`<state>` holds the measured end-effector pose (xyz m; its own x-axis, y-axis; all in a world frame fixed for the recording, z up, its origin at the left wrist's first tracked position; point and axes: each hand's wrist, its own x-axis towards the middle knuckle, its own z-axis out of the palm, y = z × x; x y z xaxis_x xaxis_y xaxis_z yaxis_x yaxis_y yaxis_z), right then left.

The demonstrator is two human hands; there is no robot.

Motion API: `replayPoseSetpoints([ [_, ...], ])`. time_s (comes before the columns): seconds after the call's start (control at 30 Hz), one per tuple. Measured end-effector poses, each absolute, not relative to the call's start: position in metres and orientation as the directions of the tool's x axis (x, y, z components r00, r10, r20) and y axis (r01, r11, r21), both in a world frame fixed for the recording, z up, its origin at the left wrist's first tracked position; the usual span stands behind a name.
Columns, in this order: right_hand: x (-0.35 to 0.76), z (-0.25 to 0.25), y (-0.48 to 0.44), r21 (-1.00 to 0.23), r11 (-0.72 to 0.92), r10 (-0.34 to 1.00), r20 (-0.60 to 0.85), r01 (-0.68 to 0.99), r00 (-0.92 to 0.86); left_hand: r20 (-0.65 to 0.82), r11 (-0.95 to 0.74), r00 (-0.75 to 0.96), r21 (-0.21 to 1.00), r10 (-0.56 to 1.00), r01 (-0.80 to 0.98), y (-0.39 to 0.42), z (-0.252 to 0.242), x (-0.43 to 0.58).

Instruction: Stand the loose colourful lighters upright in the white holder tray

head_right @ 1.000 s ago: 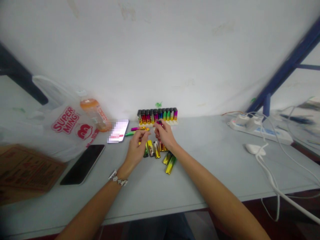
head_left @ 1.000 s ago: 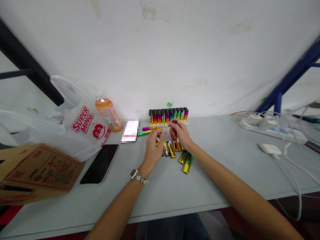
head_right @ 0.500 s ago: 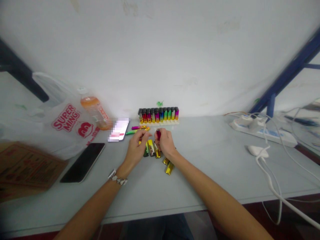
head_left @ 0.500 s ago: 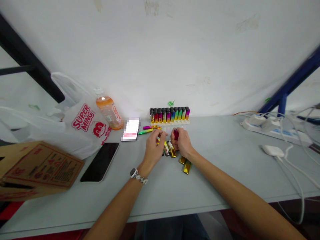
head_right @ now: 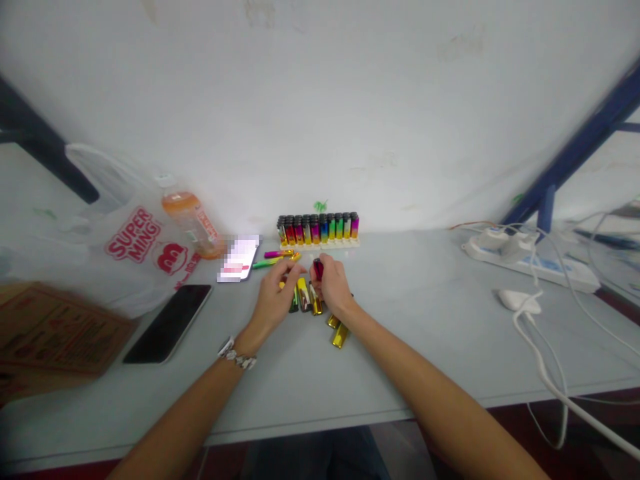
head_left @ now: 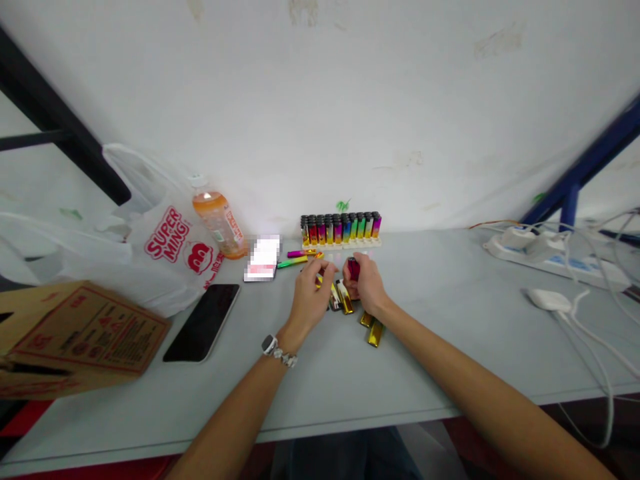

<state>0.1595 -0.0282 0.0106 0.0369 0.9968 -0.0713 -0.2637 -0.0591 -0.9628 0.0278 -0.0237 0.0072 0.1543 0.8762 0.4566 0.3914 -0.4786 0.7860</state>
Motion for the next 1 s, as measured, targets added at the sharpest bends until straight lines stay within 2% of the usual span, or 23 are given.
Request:
replayPoseSetpoints([
  [0.3, 0.159, 0.009, -0.029, -0.985, -0.005, 0.998, -0.016, -0.172, 0.065, 0.475, -0.492, 0.141, 0.796, 0.869, 0.352, -0.026, 0.006, 0.029],
  [0.67, 0.156, -0.001, -0.027, -0.961, 0.267, 0.964, 0.266, -0.064, 0.028, 0.408, -0.405, 0.007, 0.903, 0.913, 0.14, -0.026, 0.009, 0.035],
  [0.9, 0.156, -0.004, -0.027, -0.927, 0.368, 0.929, 0.365, 0.07, -0.053, 0.409, -0.43, 0.152, 0.888, 0.9, 0.163, -0.009, 0.027, 0.006],
  [1.0, 0.162, -0.001, -0.022, -0.924, 0.37, 0.928, 0.372, 0.093, 0.003, 0.448, -0.48, 0.177, 0.838, 0.876, 0.26, 0.012, 0.044, -0.017],
])
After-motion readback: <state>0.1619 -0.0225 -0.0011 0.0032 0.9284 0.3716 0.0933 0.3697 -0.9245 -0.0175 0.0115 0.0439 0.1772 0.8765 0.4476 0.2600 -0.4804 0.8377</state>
